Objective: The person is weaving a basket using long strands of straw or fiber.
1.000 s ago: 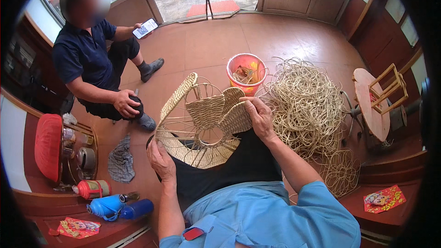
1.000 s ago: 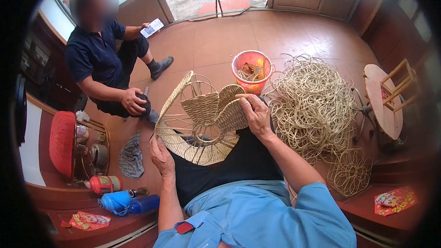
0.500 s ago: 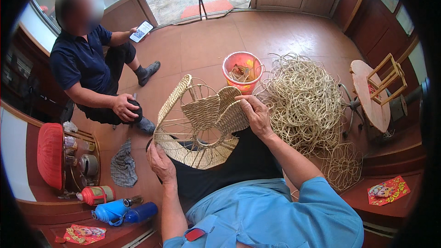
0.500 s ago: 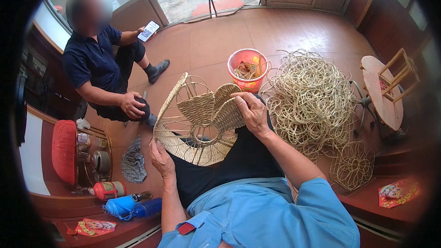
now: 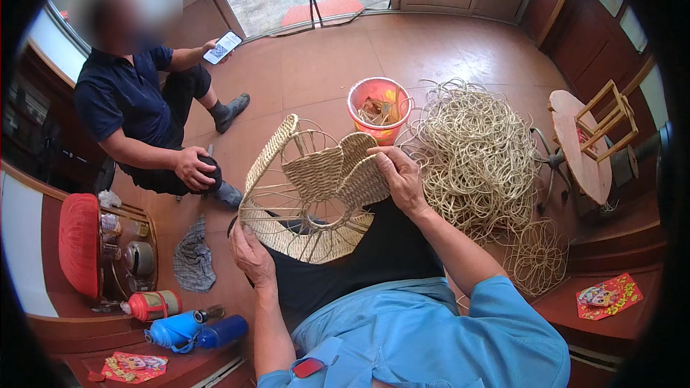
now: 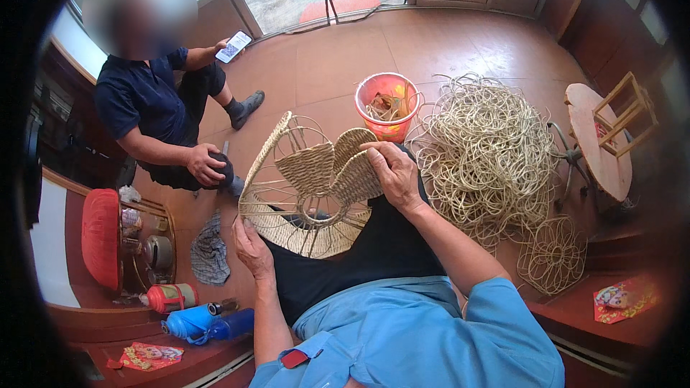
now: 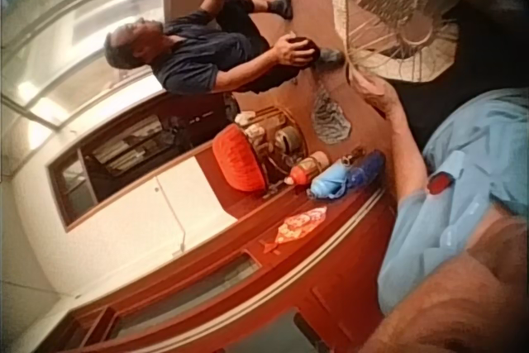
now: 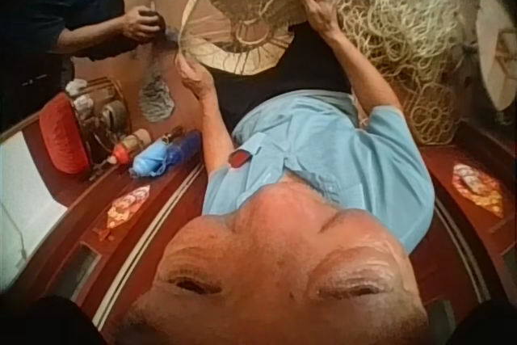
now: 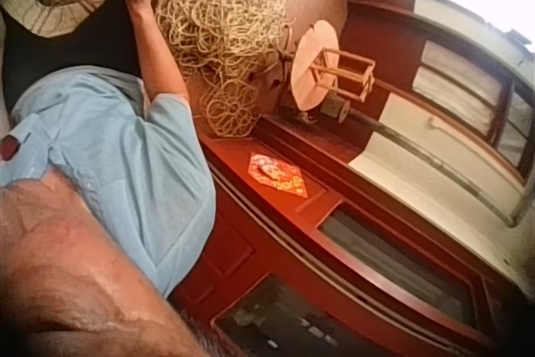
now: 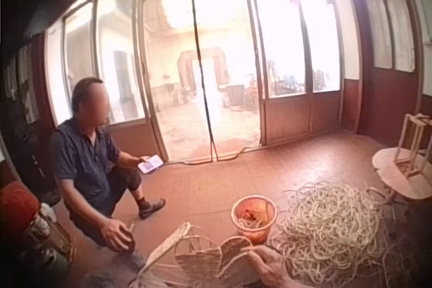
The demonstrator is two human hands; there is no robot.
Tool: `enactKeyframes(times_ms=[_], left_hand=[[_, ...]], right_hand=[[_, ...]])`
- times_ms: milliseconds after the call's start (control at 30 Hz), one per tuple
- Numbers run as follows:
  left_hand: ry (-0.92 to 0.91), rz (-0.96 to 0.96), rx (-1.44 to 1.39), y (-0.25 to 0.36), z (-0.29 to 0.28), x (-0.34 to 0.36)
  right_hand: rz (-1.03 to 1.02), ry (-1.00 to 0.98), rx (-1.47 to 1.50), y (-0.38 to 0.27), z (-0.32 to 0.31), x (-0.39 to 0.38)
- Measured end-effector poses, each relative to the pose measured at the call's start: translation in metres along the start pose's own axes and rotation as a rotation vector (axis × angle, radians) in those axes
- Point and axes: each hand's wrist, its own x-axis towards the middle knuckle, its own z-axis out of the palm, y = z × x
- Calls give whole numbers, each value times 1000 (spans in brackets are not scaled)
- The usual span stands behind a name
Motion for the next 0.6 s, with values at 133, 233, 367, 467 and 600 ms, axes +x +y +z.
enactKeyframes(times_ms=[133, 233, 367, 467, 600], left_hand=[[1, -10, -9, 0, 0, -1], [5, -13, 1, -5, 1, -2], [-10, -23, -20, -2, 1, 0], [-17, -29, -27, -3, 2, 1], [-20, -25, -15, 0, -3, 3]], right_hand=[[18, -1, 16, 2, 0, -1], [-23, 11, 3, 2, 1, 0], [-19, 11, -15, 0, 0, 1], [-22, 13, -31, 0, 1, 2], [2, 3, -26, -5, 1, 3]])
